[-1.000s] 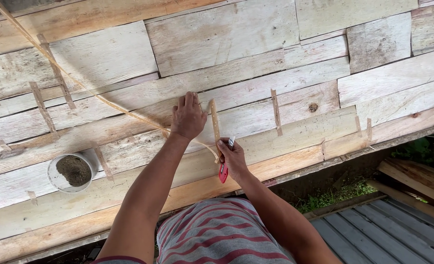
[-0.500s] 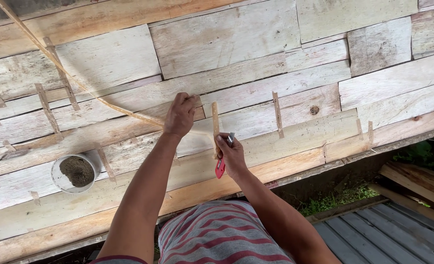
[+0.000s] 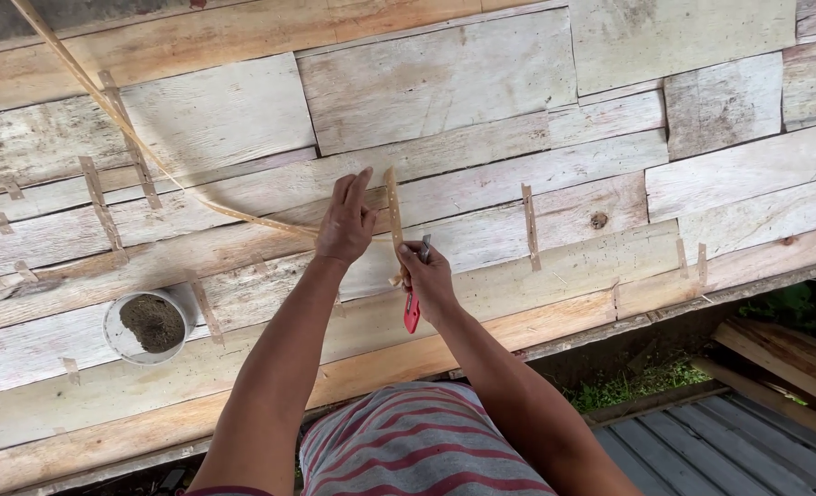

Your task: The person is cutting thin strips of wood veneer using a utility knife and applying them to a larger wooden panel.

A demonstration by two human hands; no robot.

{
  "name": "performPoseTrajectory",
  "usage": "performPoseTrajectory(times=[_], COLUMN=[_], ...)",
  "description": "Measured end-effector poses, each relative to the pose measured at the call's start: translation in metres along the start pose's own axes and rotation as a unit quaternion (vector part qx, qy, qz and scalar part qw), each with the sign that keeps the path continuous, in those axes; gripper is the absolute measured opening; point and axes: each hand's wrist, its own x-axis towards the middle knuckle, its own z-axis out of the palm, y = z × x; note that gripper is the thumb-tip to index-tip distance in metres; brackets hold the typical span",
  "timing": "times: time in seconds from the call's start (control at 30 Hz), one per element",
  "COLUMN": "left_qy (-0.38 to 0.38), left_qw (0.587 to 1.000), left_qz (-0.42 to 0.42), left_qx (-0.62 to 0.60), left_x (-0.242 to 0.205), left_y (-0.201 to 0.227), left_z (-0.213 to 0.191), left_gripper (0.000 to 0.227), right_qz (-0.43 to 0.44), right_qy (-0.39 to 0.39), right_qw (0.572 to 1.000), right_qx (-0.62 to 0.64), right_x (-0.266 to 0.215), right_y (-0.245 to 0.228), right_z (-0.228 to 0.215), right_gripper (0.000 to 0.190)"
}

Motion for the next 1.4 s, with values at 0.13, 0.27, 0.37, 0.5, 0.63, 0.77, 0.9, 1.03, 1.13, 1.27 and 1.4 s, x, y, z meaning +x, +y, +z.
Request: performPoseTrajectory(times=[0.13, 0.27, 0.37, 0.5, 0.63, 0.77, 0.9, 1.03, 1.13, 1.27, 1.4], left_qy=[-0.021, -0.040, -0.045, -0.046, -0.045, -0.034, -0.027, -0.044, -0.046, -0.063, -0.072], left_qw=[0.999, 0.994, 0.987, 0.980, 0.960, 0.950, 0.942, 0.955, 0.953, 0.958, 0.965], left_qz=[0.020, 0.062, 0.091, 0.114, 0.158, 0.189, 0.200, 0.153, 0.142, 0.137, 0.103], left_qx=[0.013, 0.084, 0.127, 0.158, 0.226, 0.248, 0.268, 0.252, 0.264, 0.244, 0.231], left_x=[0.004, 0.004, 0.004, 0.005, 0.006, 0.005, 0.004, 0.000, 0.001, 0.007, 0.006], left_y=[0.011, -0.001, -0.008, -0.017, -0.039, -0.034, -0.035, -0.049, -0.036, -0.020, -0.017], left_z=[-0.012, -0.001, 0.006, 0.011, 0.026, 0.023, 0.027, 0.038, 0.030, 0.024, 0.021], left_gripper=[0.079, 0.071, 0.065, 0.063, 0.059, 0.053, 0.050, 0.054, 0.054, 0.052, 0.053], right_qz=[0.030, 0.041, 0.041, 0.044, 0.050, 0.049, 0.050, 0.051, 0.049, 0.067, 0.074], right_qy=[0.024, 0.031, 0.032, 0.036, 0.051, 0.055, 0.059, 0.063, 0.062, 0.046, 0.018], right_qw=[0.999, 0.999, 0.999, 0.998, 0.997, 0.997, 0.997, 0.996, 0.995, 0.992, 0.989], right_qx=[-0.002, -0.016, -0.016, -0.014, -0.008, -0.009, -0.015, -0.030, -0.062, -0.097, -0.129], right_x=[0.004, 0.002, 0.004, 0.003, -0.001, 0.001, 0.001, 0.002, 0.000, -0.007, -0.017], right_y=[0.010, 0.007, 0.008, 0.010, 0.007, 0.008, 0.006, 0.008, 0.008, 0.008, 0.009], right_z=[-0.006, -0.006, -0.007, -0.006, -0.004, -0.002, -0.003, -0.004, -0.006, -0.013, -0.014], right_gripper=[0.018, 0.016, 0.015, 0.014, 0.016, 0.016, 0.015, 0.018, 0.019, 0.029, 0.034])
